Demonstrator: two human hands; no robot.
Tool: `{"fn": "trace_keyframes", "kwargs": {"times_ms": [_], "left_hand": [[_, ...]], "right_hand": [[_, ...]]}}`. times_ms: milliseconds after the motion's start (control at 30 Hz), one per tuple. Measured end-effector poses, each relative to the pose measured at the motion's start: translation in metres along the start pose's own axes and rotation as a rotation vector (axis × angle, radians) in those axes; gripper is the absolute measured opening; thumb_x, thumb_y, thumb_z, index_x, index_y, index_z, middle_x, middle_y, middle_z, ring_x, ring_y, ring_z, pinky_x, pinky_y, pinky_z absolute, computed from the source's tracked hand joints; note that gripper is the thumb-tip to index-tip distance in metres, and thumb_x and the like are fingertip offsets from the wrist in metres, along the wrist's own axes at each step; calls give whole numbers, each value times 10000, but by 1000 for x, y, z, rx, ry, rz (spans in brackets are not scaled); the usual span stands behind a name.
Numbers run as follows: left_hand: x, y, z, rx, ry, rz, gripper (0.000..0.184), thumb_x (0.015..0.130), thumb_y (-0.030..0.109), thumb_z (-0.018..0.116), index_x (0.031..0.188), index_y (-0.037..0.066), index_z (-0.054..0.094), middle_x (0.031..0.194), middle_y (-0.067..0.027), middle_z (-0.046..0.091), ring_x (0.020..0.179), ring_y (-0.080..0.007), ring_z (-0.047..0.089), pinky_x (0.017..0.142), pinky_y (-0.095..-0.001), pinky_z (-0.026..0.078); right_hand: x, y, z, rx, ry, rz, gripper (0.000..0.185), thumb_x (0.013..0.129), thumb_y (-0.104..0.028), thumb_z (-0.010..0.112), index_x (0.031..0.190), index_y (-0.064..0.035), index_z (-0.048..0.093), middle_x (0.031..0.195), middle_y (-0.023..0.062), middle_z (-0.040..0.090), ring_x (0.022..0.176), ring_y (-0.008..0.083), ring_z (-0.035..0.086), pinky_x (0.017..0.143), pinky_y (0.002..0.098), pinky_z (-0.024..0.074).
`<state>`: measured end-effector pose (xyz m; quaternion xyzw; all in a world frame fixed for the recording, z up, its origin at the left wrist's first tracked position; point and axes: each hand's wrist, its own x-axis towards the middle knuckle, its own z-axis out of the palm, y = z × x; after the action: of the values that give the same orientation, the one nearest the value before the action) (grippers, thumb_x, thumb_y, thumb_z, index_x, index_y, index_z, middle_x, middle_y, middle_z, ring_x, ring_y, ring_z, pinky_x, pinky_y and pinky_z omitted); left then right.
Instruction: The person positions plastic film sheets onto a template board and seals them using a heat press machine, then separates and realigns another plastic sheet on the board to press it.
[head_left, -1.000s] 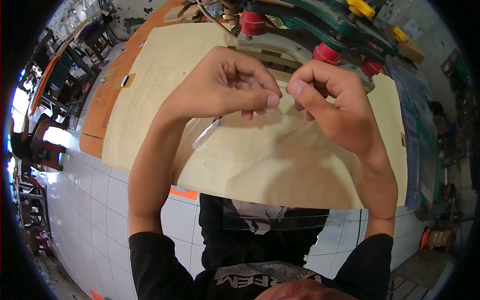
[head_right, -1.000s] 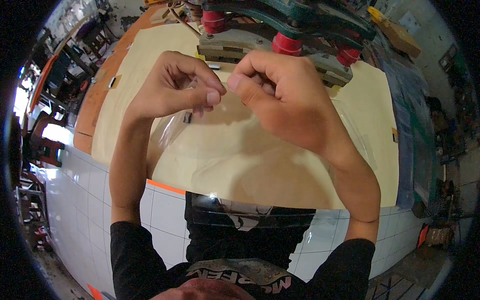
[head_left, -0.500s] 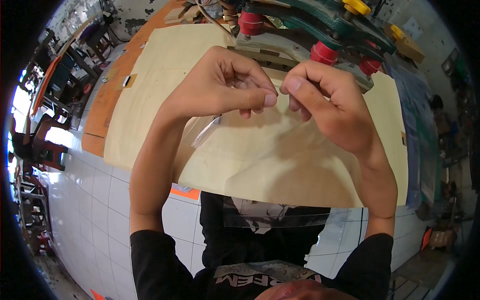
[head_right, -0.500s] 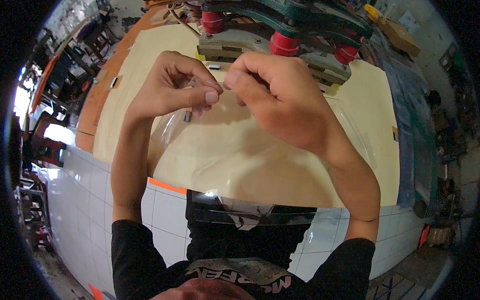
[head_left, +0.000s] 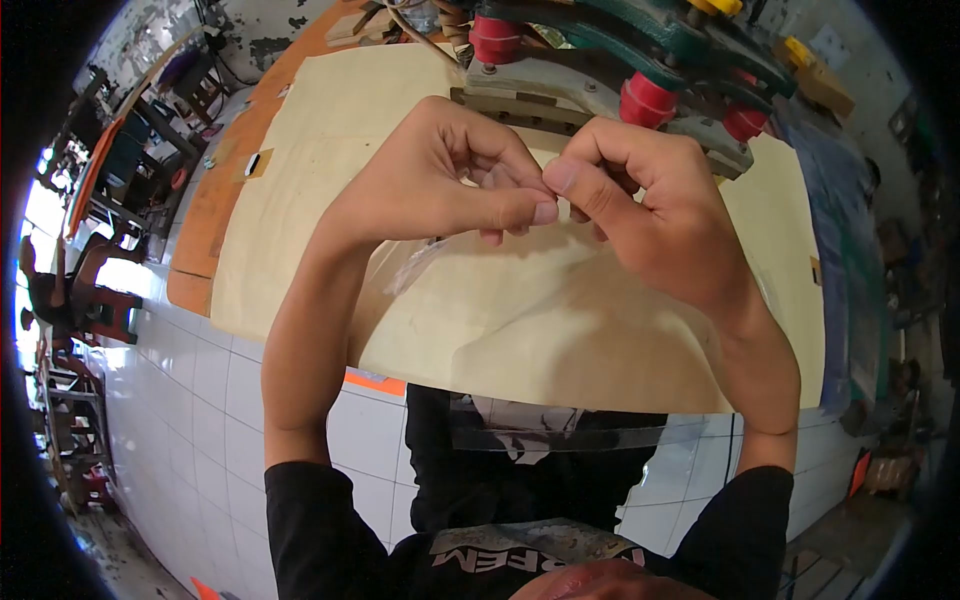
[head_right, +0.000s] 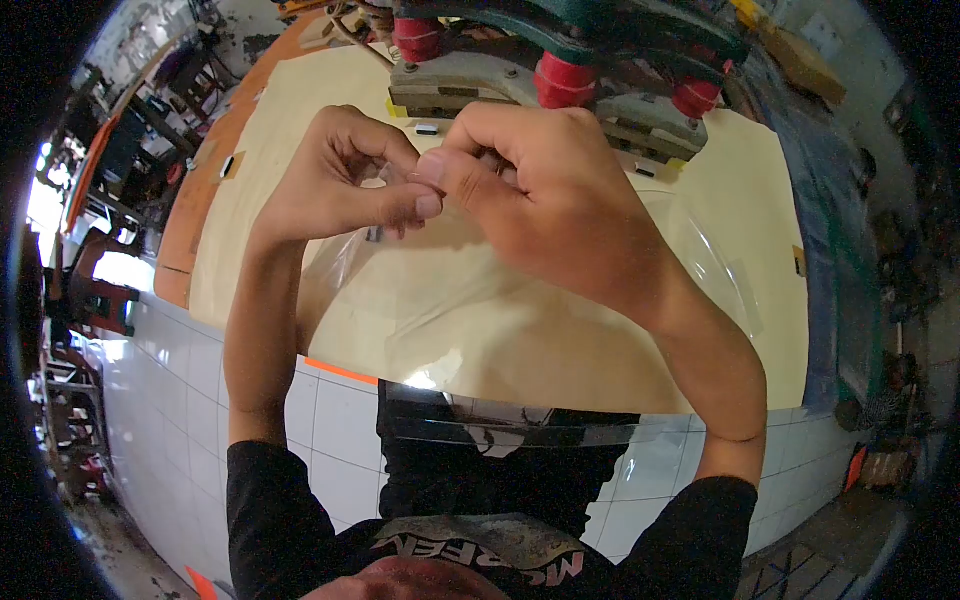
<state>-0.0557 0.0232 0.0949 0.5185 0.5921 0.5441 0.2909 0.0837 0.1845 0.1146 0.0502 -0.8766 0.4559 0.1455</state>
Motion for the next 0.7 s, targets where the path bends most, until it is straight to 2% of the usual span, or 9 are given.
{"fn": "trace_keyframes", "kwargs": {"times_ms": [67, 133, 267, 333, 467, 567, 633, 700], "left_hand": [[0, 1, 1, -16, 10, 1, 131, 783, 58, 775, 782, -45, 695, 657, -79, 665, 546, -109, 628, 492, -227, 507], [0, 2, 1, -2, 20, -9, 126, 773, 51, 782, 774, -42, 696, 653, -81, 665, 544, -110, 630, 485, -221, 503], [-1, 2, 3, -35, 5, 1, 121, 762, 47, 790, 770, -35, 702, 644, -74, 664, 535, -104, 628, 479, -211, 493], [0, 8, 5, 27, 15, -49, 114, 758, 45, 792, 766, -30, 705, 636, -65, 664, 521, -96, 623, 474, -202, 482], [0, 7, 6, 21, 38, -52, 113, 757, 46, 794, 761, -27, 708, 624, -55, 661, 509, -88, 618, 472, -199, 476], [-1, 4, 2, 24, 20, -34, 118, 758, 41, 792, 771, -38, 706, 648, -75, 670, 520, -96, 623, 473, -209, 489], [-1, 3, -1, 21, 45, -15, 130, 758, 37, 791, 788, -53, 703, 671, -98, 675, 533, -112, 631, 479, -220, 510], [-3, 6, -5, 20, 57, -20, 133, 758, 34, 790, 789, -58, 698, 677, -106, 676, 538, -121, 635, 476, -226, 517]], "right_hand": [[1, 3, 0, 33, 34, 21, 154, 897, -123, 636, 827, 13, 627, 659, -45, 537, 590, 11, 417, 519, 194, 324], [3, 5, 0, -23, 53, -109, 191, 860, -174, 666, 819, 13, 667, 610, 81, 623, 484, 91, 508, 474, 256, 416], [3, 3, 3, -20, 43, -96, 194, 865, -167, 656, 811, 19, 663, 598, 101, 604, 471, 121, 519, 479, 265, 426], [4, 3, 3, -95, 106, -126, 208, 874, -174, 651, 795, 18, 658, 594, 117, 594, 474, 129, 533, 486, 273, 436], [5, 6, 3, -66, 93, -97, 211, 878, -177, 651, 784, 13, 656, 600, 120, 602, 484, 130, 549, 496, 275, 441], [6, 11, 3, -102, 129, -167, 231, 884, -191, 654, 775, 13, 652, 583, 118, 575, 485, 121, 526, 487, 278, 422], [6, 5, -4, 8, 34, 12, 227, 896, -195, 649, 793, 7, 657, 562, 63, 557, 496, 91, 487, 478, 271, 392], [5, 8, -14, 15, -36, -5, 227, 906, -199, 644, 805, 4, 657, 571, 30, 550, 510, 74, 468, 478, 261, 378]]}}
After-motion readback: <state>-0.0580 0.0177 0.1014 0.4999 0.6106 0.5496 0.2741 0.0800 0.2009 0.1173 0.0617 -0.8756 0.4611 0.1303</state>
